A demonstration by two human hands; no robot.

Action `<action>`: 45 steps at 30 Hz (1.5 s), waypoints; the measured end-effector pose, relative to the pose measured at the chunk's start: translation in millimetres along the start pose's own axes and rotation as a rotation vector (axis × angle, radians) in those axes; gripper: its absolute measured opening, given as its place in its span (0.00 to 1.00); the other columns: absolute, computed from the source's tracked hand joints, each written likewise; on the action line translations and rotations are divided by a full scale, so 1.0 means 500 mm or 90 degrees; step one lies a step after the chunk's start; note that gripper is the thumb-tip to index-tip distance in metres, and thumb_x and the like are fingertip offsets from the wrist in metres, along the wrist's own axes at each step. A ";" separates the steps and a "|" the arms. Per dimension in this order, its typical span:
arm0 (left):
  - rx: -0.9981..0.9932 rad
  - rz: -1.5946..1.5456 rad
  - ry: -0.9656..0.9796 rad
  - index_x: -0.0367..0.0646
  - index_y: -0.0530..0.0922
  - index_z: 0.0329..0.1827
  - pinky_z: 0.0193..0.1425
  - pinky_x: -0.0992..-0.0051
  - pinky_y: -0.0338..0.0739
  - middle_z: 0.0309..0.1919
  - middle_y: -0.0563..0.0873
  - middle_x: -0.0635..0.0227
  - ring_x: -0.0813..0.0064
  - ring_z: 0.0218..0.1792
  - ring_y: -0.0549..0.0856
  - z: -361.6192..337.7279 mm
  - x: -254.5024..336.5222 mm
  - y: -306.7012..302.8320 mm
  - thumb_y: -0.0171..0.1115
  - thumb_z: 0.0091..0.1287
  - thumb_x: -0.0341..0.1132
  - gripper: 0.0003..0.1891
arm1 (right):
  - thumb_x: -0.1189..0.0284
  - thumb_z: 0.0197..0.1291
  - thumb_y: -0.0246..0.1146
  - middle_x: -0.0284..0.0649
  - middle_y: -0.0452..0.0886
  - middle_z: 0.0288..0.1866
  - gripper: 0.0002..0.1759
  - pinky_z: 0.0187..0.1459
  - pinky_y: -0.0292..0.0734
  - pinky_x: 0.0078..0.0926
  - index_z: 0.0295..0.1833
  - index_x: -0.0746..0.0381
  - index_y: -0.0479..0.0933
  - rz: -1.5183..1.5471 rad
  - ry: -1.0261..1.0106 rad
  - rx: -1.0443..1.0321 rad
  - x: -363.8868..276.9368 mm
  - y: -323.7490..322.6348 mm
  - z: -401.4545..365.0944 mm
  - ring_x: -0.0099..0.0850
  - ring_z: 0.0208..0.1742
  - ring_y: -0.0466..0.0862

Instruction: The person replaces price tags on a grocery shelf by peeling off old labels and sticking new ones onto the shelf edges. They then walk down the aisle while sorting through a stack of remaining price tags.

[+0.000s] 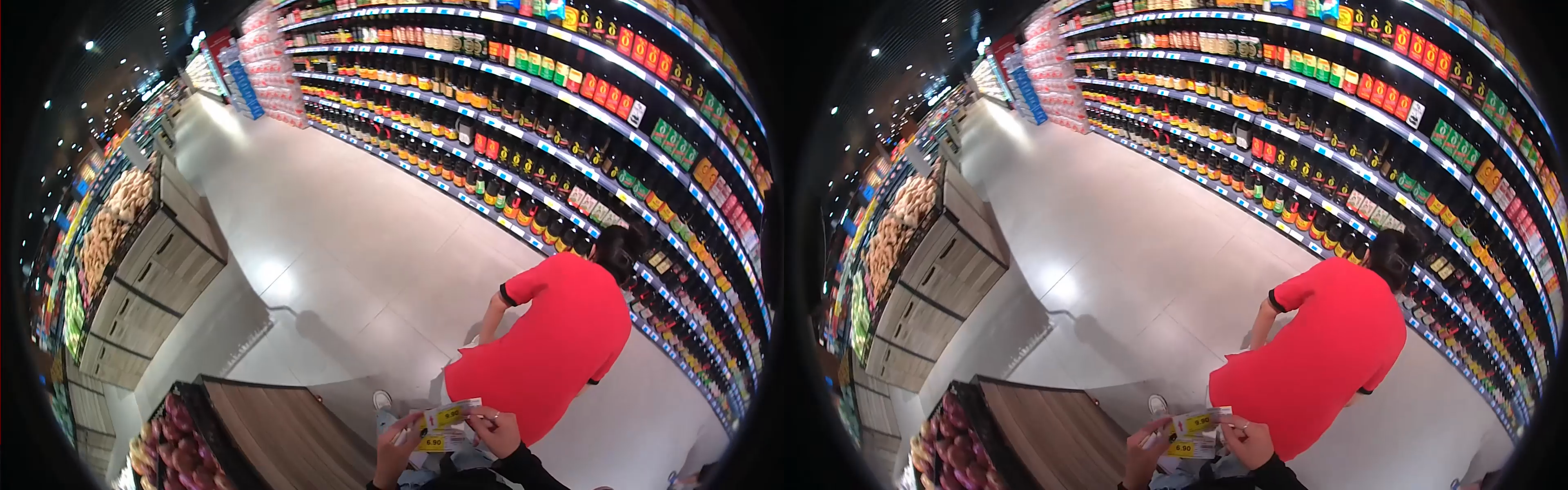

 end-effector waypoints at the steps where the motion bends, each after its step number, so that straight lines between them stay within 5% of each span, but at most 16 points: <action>1: -0.015 -0.010 0.010 0.34 0.77 0.49 0.49 0.80 0.72 0.41 0.82 0.64 0.81 0.42 0.78 0.033 0.011 -0.009 0.53 0.59 0.22 0.14 | 0.79 0.57 0.56 0.38 0.82 0.26 0.11 0.23 0.74 0.19 0.45 0.66 0.77 -0.008 0.012 0.020 -0.011 0.014 0.018 0.21 0.20 0.79; 5: -0.145 -0.011 0.004 0.35 0.77 0.49 0.49 0.80 0.72 0.40 0.82 0.63 0.82 0.42 0.77 0.155 0.034 -0.094 0.55 0.59 0.22 0.15 | 0.78 0.57 0.57 0.41 0.82 0.30 0.10 0.27 0.75 0.19 0.45 0.61 0.79 -0.034 -0.043 0.060 -0.053 0.131 0.103 0.22 0.22 0.80; 10: -0.160 0.021 -0.013 0.33 0.77 0.46 0.45 0.79 0.74 0.35 0.83 0.63 0.82 0.39 0.78 0.291 0.048 -0.269 0.58 0.58 0.24 0.13 | 0.75 0.59 0.55 0.44 0.82 0.37 0.10 0.35 0.76 0.22 0.46 0.59 0.78 -0.016 0.005 0.077 -0.137 0.305 0.245 0.29 0.32 0.83; 12: -0.166 0.046 -0.054 0.33 0.77 0.45 0.44 0.79 0.74 0.33 0.83 0.64 0.82 0.38 0.78 0.336 0.023 -0.337 0.59 0.57 0.24 0.12 | 0.76 0.58 0.55 0.43 0.82 0.37 0.11 0.35 0.76 0.22 0.46 0.59 0.78 -0.052 -0.079 0.099 -0.167 0.361 0.301 0.31 0.33 0.84; 14: -0.078 0.029 -0.019 0.32 0.77 0.43 0.40 0.80 0.74 0.29 0.83 0.64 0.83 0.35 0.78 0.391 0.032 -0.403 0.60 0.56 0.24 0.12 | 0.76 0.58 0.55 0.43 0.82 0.36 0.11 0.34 0.77 0.24 0.46 0.58 0.78 -0.110 -0.018 0.102 -0.213 0.395 0.355 0.34 0.32 0.83; 16: -0.063 0.017 -0.039 0.31 0.77 0.43 0.42 0.79 0.74 0.31 0.83 0.62 0.81 0.37 0.79 0.439 0.066 -0.445 0.59 0.56 0.24 0.12 | 0.79 0.57 0.55 0.37 0.79 0.22 0.10 0.24 0.72 0.20 0.43 0.60 0.79 -0.085 -0.148 0.122 -0.262 0.428 0.411 0.22 0.18 0.78; 19: -0.027 -0.053 -0.042 0.30 0.77 0.43 0.46 0.78 0.73 0.36 0.82 0.61 0.77 0.40 0.79 0.528 0.165 -0.477 0.57 0.58 0.25 0.11 | 0.79 0.57 0.56 0.36 0.78 0.20 0.11 0.23 0.73 0.21 0.44 0.57 0.79 -0.038 -0.159 0.066 -0.310 0.482 0.498 0.23 0.16 0.78; 23: -0.020 -0.104 -0.008 0.29 0.76 0.44 0.49 0.76 0.72 0.38 0.81 0.59 0.72 0.41 0.79 0.668 0.203 -0.518 0.53 0.61 0.29 0.12 | 0.78 0.57 0.57 0.37 0.78 0.21 0.12 0.22 0.73 0.22 0.46 0.56 0.78 -0.049 -0.189 0.060 -0.343 0.519 0.619 0.25 0.17 0.78; 26: -0.034 -0.145 -0.035 0.29 0.75 0.45 0.51 0.75 0.71 0.40 0.80 0.58 0.71 0.43 0.79 0.765 0.240 -0.530 0.52 0.60 0.26 0.12 | 0.72 0.59 0.56 0.44 0.80 0.33 0.12 0.28 0.75 0.29 0.48 0.54 0.76 -0.139 -0.085 0.000 -0.337 0.537 0.730 0.39 0.26 0.80; 28: 0.020 -0.115 0.009 0.29 0.76 0.44 0.54 0.73 0.70 0.41 0.80 0.58 0.71 0.45 0.77 0.839 0.281 -0.543 0.52 0.57 0.21 0.12 | 0.76 0.58 0.56 0.38 0.78 0.21 0.13 0.23 0.73 0.23 0.49 0.54 0.77 -0.135 -0.155 0.023 -0.368 0.536 0.811 0.27 0.17 0.77; 33: 0.035 -0.068 0.076 0.31 0.75 0.44 0.57 0.71 0.68 0.44 0.78 0.58 0.70 0.47 0.76 1.009 0.380 -0.560 0.52 0.54 0.20 0.14 | 0.74 0.59 0.56 0.38 0.80 0.25 0.17 0.23 0.73 0.21 0.55 0.54 0.72 -0.084 -0.213 0.082 -0.486 0.505 0.987 0.24 0.15 0.76; 36: 0.043 -0.047 0.087 0.31 0.75 0.45 0.57 0.71 0.68 0.44 0.79 0.58 0.70 0.47 0.76 1.090 0.424 -0.570 0.51 0.55 0.20 0.14 | 0.73 0.60 0.56 0.37 0.79 0.22 0.17 0.20 0.71 0.22 0.55 0.54 0.71 0.010 -0.084 0.081 -0.511 0.492 1.077 0.26 0.14 0.75; 45: -0.014 0.004 0.098 0.31 0.75 0.45 0.57 0.73 0.67 0.45 0.79 0.58 0.71 0.48 0.76 1.359 0.506 -0.628 0.54 0.53 0.22 0.15 | 0.74 0.58 0.58 0.34 0.79 0.21 0.15 0.17 0.68 0.17 0.52 0.58 0.73 0.097 -0.050 0.147 -0.563 0.519 1.319 0.18 0.13 0.73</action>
Point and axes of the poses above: each hand's wrist, its own z-axis towards the middle knuckle, its own y-axis out of the palm, x = y × z, the point moved 7 cm from there along z, towards the middle knuckle
